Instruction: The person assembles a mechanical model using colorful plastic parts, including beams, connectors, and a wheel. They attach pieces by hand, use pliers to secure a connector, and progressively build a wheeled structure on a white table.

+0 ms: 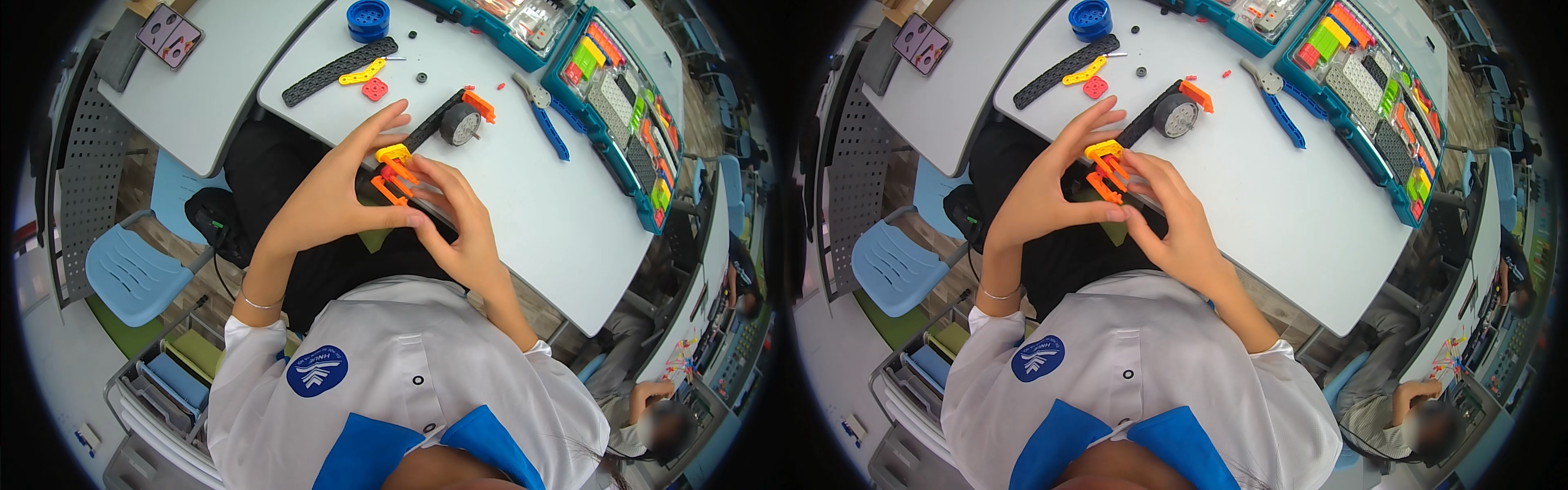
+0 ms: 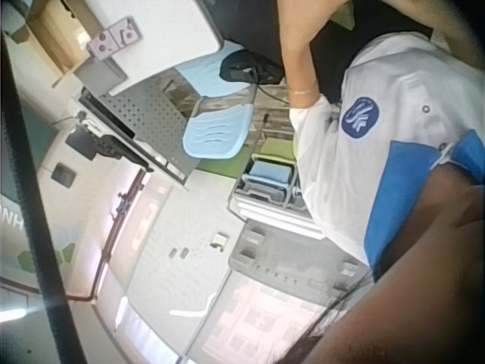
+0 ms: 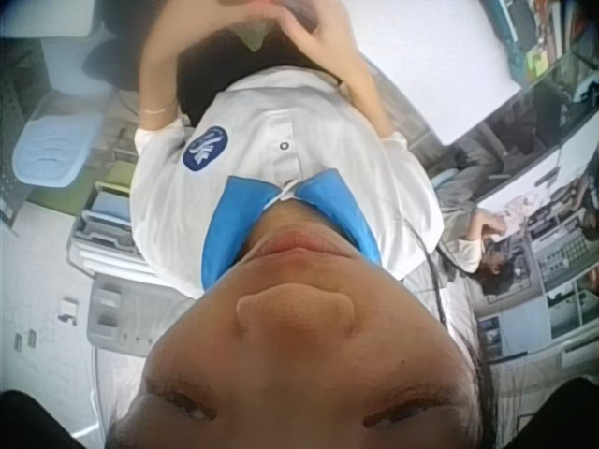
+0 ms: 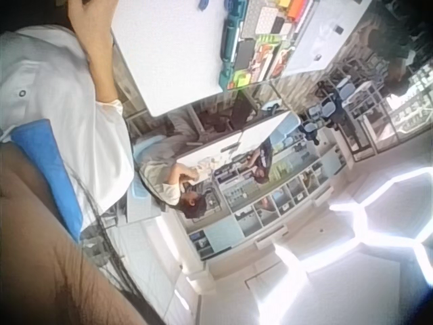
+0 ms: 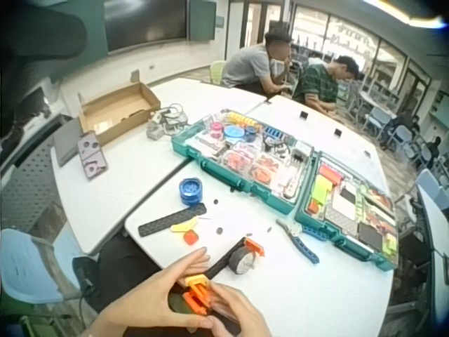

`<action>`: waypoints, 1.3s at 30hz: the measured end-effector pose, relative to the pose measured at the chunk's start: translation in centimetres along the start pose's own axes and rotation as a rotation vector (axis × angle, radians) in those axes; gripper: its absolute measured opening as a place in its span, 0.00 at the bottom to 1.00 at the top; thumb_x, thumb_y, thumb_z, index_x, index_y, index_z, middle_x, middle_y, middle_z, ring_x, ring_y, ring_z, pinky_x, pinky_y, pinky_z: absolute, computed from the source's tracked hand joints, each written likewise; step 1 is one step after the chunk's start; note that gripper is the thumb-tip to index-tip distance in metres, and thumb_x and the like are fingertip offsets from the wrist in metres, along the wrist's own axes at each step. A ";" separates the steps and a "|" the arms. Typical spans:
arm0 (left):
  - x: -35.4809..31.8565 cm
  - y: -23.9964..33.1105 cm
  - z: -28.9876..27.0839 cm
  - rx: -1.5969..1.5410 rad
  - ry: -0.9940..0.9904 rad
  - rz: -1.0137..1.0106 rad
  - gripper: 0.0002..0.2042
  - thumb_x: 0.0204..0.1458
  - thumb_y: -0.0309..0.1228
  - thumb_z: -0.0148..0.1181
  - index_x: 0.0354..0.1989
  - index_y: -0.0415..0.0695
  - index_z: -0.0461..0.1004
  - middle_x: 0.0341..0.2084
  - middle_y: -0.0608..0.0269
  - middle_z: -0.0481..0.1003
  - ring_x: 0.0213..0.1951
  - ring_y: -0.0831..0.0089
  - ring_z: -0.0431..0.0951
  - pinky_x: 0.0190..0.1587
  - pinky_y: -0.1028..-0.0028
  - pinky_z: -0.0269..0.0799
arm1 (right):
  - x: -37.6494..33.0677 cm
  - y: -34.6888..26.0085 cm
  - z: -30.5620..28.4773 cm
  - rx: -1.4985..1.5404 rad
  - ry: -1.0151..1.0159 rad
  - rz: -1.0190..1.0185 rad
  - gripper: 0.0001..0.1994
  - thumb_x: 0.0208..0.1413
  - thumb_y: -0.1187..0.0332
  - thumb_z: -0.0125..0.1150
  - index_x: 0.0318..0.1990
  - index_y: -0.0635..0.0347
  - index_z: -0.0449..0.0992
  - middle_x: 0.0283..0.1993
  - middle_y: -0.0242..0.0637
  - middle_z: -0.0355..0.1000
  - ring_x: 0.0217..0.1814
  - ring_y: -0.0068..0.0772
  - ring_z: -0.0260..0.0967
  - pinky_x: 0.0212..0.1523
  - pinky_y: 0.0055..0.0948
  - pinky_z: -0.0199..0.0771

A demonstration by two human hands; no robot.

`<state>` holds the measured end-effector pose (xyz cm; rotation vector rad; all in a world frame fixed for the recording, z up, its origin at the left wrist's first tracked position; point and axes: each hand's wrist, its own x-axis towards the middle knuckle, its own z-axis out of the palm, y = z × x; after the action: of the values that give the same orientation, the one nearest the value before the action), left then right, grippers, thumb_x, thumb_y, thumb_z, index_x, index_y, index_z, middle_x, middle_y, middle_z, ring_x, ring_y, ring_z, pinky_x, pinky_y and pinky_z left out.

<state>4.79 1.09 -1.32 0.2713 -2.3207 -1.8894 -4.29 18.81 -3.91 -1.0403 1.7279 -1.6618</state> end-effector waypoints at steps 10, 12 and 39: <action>-2.7 -0.3 2.6 0.416 0.280 -0.057 0.44 0.41 0.31 0.75 0.69 0.41 0.58 0.52 0.53 0.68 0.51 0.62 0.71 0.54 0.66 0.69 | 3.0 -1.8 -6.2 -0.683 0.306 -0.151 0.24 0.52 0.80 0.60 0.58 0.59 0.73 0.61 0.45 0.69 0.64 0.45 0.65 0.60 0.37 0.67; -2.8 -0.6 2.4 0.306 0.284 -0.062 0.40 0.43 0.27 0.72 0.68 0.42 0.61 0.51 0.54 0.69 0.50 0.65 0.72 0.53 0.69 0.71 | 3.5 -1.4 -6.1 -0.699 0.265 -0.064 0.28 0.55 0.75 0.60 0.66 0.56 0.66 0.68 0.46 0.62 0.72 0.49 0.56 0.70 0.42 0.55; -0.2 -1.4 -1.8 -0.150 0.108 -0.119 0.27 0.57 0.24 0.59 0.66 0.37 0.62 0.57 0.51 0.73 0.56 0.71 0.73 0.50 0.76 0.73 | 2.0 -0.5 -5.7 -0.433 0.310 0.190 0.16 0.57 0.67 0.66 0.51 0.61 0.78 0.50 0.38 0.73 0.50 0.31 0.71 0.47 0.29 0.71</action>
<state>5.45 -0.86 -2.33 0.4900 -2.1248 -2.0363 -9.94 20.49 -2.46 -0.7874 2.3845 -1.4179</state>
